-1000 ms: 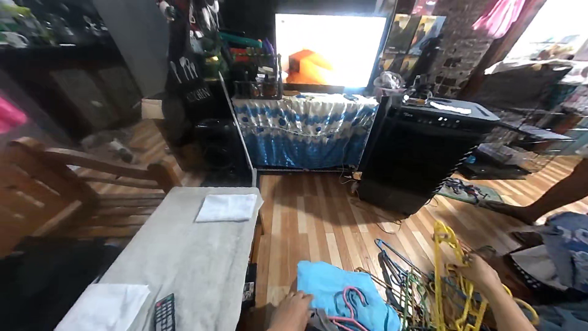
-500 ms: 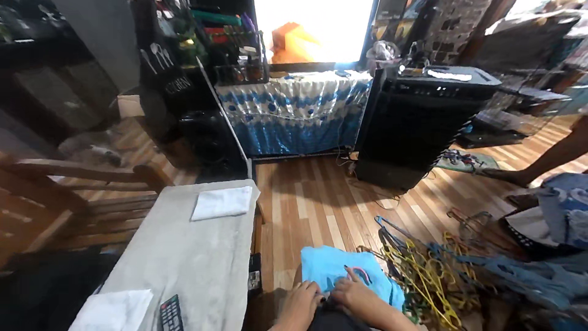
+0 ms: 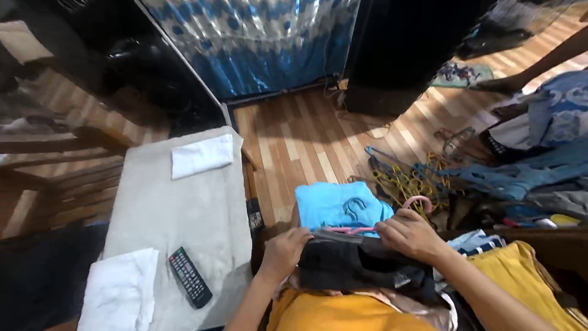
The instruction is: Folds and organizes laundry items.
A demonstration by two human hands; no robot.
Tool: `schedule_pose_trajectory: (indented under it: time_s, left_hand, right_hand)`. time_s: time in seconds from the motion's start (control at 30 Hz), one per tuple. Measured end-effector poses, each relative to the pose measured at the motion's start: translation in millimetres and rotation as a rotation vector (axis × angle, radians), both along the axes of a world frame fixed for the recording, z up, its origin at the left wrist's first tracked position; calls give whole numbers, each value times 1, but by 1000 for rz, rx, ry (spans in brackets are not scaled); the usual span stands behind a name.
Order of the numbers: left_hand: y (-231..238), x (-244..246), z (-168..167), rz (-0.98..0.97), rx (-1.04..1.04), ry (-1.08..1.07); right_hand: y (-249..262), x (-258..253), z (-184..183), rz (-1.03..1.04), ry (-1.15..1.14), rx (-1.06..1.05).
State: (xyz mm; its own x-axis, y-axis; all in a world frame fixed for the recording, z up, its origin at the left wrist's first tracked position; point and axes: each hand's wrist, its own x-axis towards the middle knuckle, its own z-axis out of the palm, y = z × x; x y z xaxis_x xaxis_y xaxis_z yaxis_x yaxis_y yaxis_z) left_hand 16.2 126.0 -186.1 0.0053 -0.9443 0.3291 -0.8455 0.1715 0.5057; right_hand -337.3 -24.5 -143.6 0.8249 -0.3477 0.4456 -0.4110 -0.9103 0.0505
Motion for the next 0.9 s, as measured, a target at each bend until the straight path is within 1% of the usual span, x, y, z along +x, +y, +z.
schedule_pose_trajectory:
  time_s: [0.07, 0.1, 0.17, 0.23, 0.33, 0.4, 0.43, 0.47, 0.5, 0.53, 0.57, 0.6, 0.63, 0.7, 0.8, 0.87, 0.9]
  left_hand:
    - [9, 7, 1, 32, 76, 20]
    - [15, 12, 0, 27, 158, 28]
    - [22, 9, 0, -81, 304, 25]
    - [18, -11, 2, -218, 296, -24]
    - [0, -48, 18, -390, 230, -27]
    - [-9, -64, 39, -478, 329, -2]
    - [-13, -69, 54, -510, 398, 19]
    - [-19, -72, 57, -526, 441, -6]
    - [-23, -73, 44, -534, 450, -73]
    - [-28, -73, 29, -529, 486, -145]
    - [-32, -72, 19, -502, 514, -179]
    - [-35, -70, 14, -450, 515, -196]
    - [-38, -68, 11, -372, 499, -203]
    - [-46, -62, 0, -218, 378, -202]
    - [-63, -59, -30, -106, 212, -243]
    - [-71, -58, -55, -103, 204, -276]
    - [-77, -58, -64, -109, 217, -278]
  right_hand:
    - [5, -17, 7, -187, -95, 12]
    - [4, -25, 11, -282, -196, 24]
    - [0, -38, 20, -377, -377, -19]
    - [7, -33, 38, -344, -432, -12]
    - [33, 7, 75, -230, -364, 5]
    - [45, 40, 100, -122, -385, -20]
    - [46, 51, 115, -100, -417, -34]
    - [43, 56, 133, -148, -443, -38]
    - [33, 55, 149, -246, -495, -49]
    - [15, 49, 161, -361, -574, -91]
    - [-11, 40, 168, -473, -648, -141]
    - [-38, 30, 171, -590, -685, -140]
    - [-65, 20, 169, -704, -676, -96]
    - [-108, -4, 148, -894, -504, 112]
    - [-167, -51, 89, -1005, -241, 430]
    - [-175, -64, 63, -1047, -186, 579]
    - [-171, -58, 55, -997, -183, 593]
